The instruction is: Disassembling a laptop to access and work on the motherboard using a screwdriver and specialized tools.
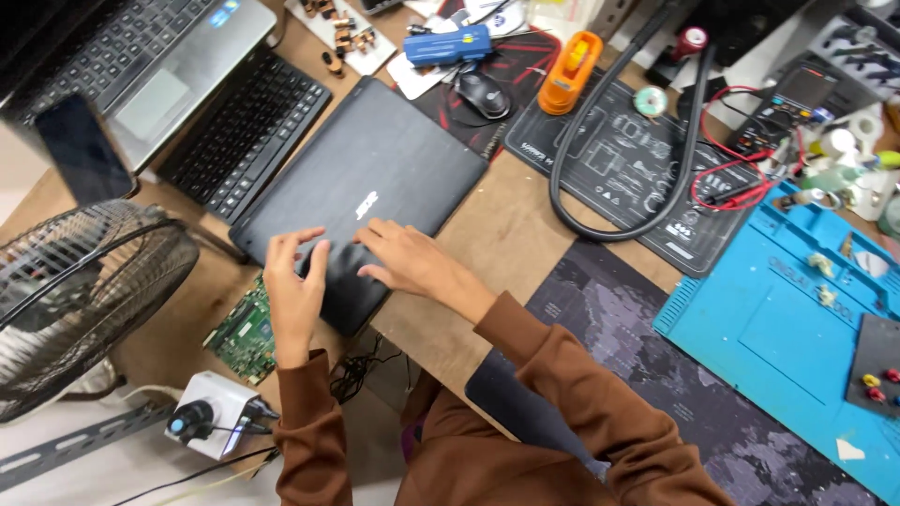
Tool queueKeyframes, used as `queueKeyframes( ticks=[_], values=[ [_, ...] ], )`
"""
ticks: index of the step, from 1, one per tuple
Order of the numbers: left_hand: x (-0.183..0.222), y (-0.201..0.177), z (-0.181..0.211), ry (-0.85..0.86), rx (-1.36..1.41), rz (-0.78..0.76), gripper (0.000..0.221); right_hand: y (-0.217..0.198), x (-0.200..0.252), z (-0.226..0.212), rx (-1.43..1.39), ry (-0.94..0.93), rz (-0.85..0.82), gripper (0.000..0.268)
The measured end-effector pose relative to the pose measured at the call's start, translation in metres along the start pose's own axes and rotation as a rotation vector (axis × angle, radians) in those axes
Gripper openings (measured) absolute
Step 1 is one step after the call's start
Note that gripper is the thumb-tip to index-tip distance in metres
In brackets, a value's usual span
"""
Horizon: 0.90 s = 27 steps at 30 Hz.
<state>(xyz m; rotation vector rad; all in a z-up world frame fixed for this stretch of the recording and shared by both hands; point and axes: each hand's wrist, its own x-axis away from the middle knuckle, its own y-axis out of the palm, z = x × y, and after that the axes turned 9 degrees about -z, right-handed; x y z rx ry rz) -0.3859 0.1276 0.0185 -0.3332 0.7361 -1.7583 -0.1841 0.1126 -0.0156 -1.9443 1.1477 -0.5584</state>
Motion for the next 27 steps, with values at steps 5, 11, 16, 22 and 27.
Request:
queueKeyframes(
  ticks=[5,11,16,22,27],
  values=[
    [0.012,-0.027,-0.043,-0.075,-0.136,0.077,0.016,0.033,-0.043,-0.022,0.085,-0.069,-0.091,0.072],
    [0.029,-0.052,-0.079,-0.218,-0.22,-0.026,0.021,0.065,-0.073,-0.043,0.164,-0.082,-0.177,0.11],
    [0.045,-0.067,-0.105,-0.284,-0.255,-0.088,0.025,0.077,-0.086,-0.052,0.243,-0.078,-0.22,0.128],
    [0.052,-0.076,-0.129,-0.449,-0.227,-0.136,0.03,0.095,-0.094,-0.052,0.363,-0.087,-0.196,0.13],
    [0.047,-0.076,-0.131,-0.426,-0.202,-0.192,0.03,0.112,-0.1,-0.049,0.411,-0.07,-0.122,0.12]
  ],
)
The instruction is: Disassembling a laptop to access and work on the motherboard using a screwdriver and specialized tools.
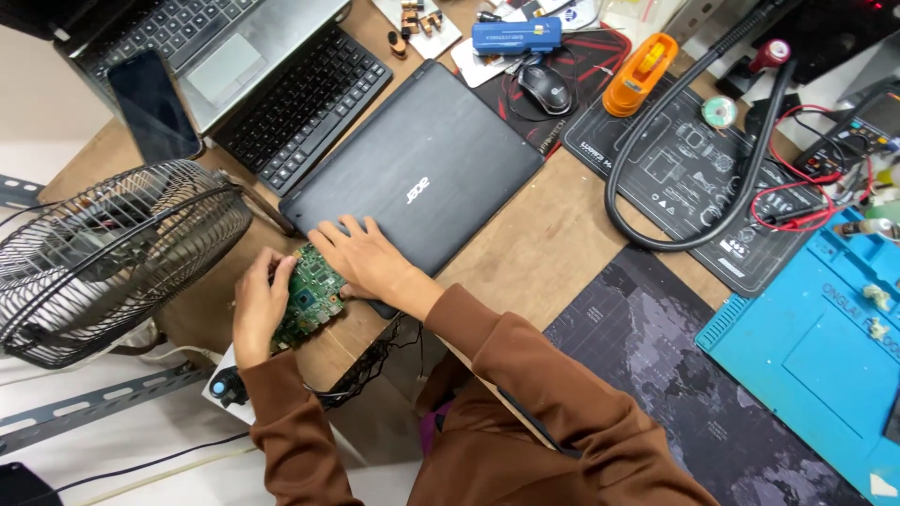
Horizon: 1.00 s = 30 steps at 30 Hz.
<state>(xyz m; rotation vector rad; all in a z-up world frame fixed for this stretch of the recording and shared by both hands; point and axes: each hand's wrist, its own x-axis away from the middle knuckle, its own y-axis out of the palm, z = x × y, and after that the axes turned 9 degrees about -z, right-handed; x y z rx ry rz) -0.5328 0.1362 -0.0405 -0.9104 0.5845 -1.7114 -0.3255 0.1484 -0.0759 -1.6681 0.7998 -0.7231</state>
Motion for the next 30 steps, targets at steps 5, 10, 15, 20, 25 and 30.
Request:
queueKeyframes(
  ticks=[5,10,15,20,25,30],
  values=[
    [0.016,-0.024,0.056,0.102,0.031,0.048,0.024,-0.045,0.022,0.002,0.041,-0.024,0.061,0.108],
    [0.017,-0.021,0.095,0.194,0.046,0.057,0.022,-0.086,0.058,0.021,-0.078,-0.021,0.009,0.103],
    [0.005,0.002,0.141,0.322,-0.004,-0.003,0.023,-0.089,0.103,0.057,-0.107,0.066,0.134,0.106],
    [-0.009,0.051,0.197,0.458,-0.045,-0.086,0.023,-0.087,0.166,0.101,-0.163,0.197,0.179,0.103],
    [-0.02,0.106,0.249,0.539,-0.01,-0.239,0.022,-0.095,0.247,0.128,-0.216,0.377,0.202,0.099],
    [-0.034,0.176,0.289,1.028,-0.081,-0.024,0.005,-0.097,0.327,0.146,-0.247,0.543,0.307,0.098]
  ],
)
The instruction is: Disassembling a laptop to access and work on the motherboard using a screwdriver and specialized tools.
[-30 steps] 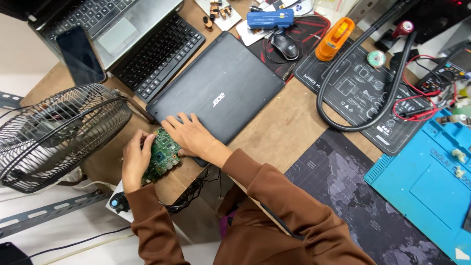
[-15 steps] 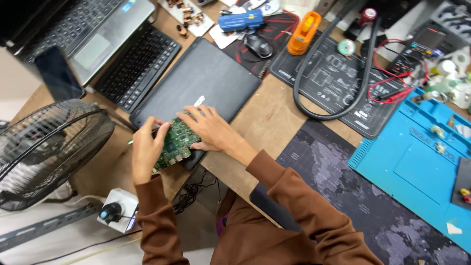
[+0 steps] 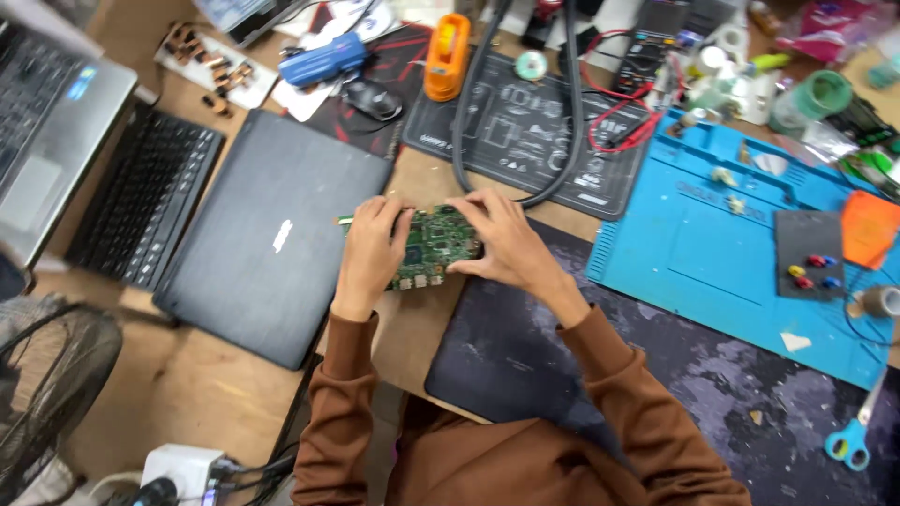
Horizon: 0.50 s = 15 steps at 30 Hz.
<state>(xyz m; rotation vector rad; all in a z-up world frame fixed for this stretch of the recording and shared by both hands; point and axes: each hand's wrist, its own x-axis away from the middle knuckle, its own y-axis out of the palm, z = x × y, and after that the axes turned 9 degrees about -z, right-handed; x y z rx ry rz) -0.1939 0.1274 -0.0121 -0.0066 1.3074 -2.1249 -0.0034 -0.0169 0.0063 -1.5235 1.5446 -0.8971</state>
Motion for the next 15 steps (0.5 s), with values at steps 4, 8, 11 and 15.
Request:
queueKeyframes(
  ticks=[4,8,11,15],
  values=[
    [-0.034,-0.009,0.054,0.164,-0.049,0.138,0.007,-0.02,0.049,0.045,-0.046,0.101,0.129,0.096],
    [-0.053,0.0,0.077,0.064,0.208,0.077,0.024,-0.047,0.104,0.071,-0.159,0.283,0.192,0.09],
    [-0.06,0.028,0.088,-0.061,0.552,-0.114,0.03,-0.072,0.133,0.066,-0.2,0.361,0.2,0.085],
    [-0.066,0.104,0.08,-0.127,0.833,-0.303,0.023,-0.076,0.165,0.084,-0.18,0.439,0.218,0.085]
  ],
)
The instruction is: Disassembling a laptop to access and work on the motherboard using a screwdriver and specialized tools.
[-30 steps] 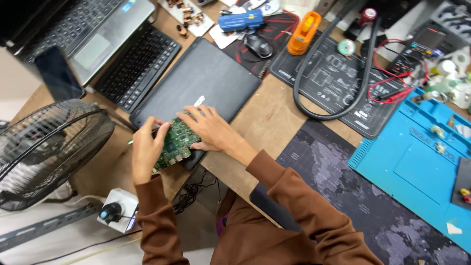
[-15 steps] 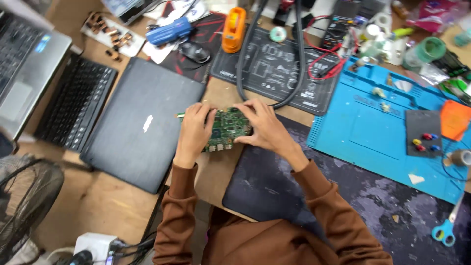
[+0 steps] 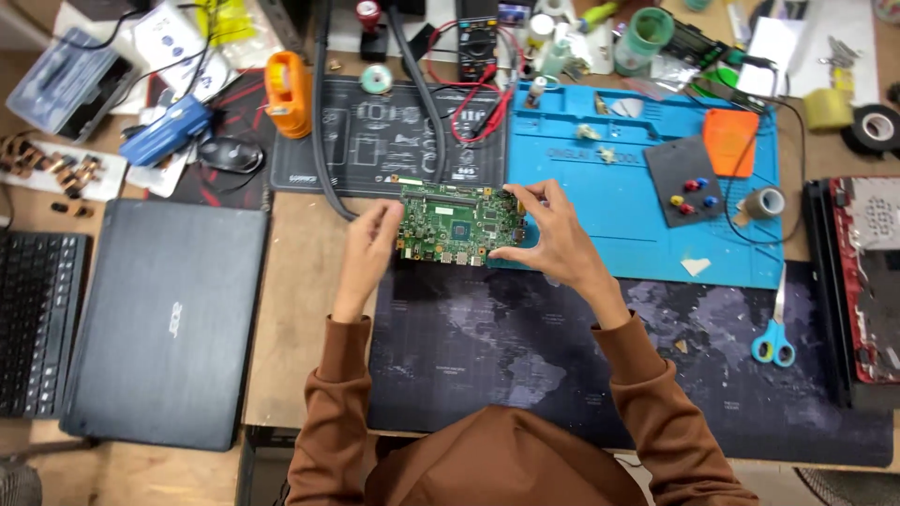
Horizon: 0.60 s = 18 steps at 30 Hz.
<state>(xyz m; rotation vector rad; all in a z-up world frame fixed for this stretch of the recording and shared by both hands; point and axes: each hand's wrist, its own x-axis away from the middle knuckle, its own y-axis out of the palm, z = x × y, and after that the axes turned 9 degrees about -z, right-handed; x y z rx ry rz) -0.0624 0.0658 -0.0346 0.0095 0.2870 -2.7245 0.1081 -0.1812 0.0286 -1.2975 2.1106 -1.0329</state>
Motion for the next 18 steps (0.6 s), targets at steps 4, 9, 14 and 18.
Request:
queueKeyframes(
  ticks=[4,9,14,18],
  values=[
    [-0.019,0.037,-0.009,0.01,0.05,-0.039,0.014,-0.007,0.017,0.031,0.0,0.057,0.05,0.086],
    [-0.038,0.064,0.005,-0.035,0.028,-0.118,0.019,-0.031,0.036,0.046,0.031,0.15,0.043,0.086],
    [-0.057,0.085,0.005,-0.038,-0.036,-0.156,0.013,-0.059,0.051,0.04,-0.021,0.212,0.048,0.083],
    [-0.066,0.098,0.016,-0.05,0.007,-0.199,0.012,-0.07,0.059,0.053,-0.114,0.221,0.047,0.087]
  ],
)
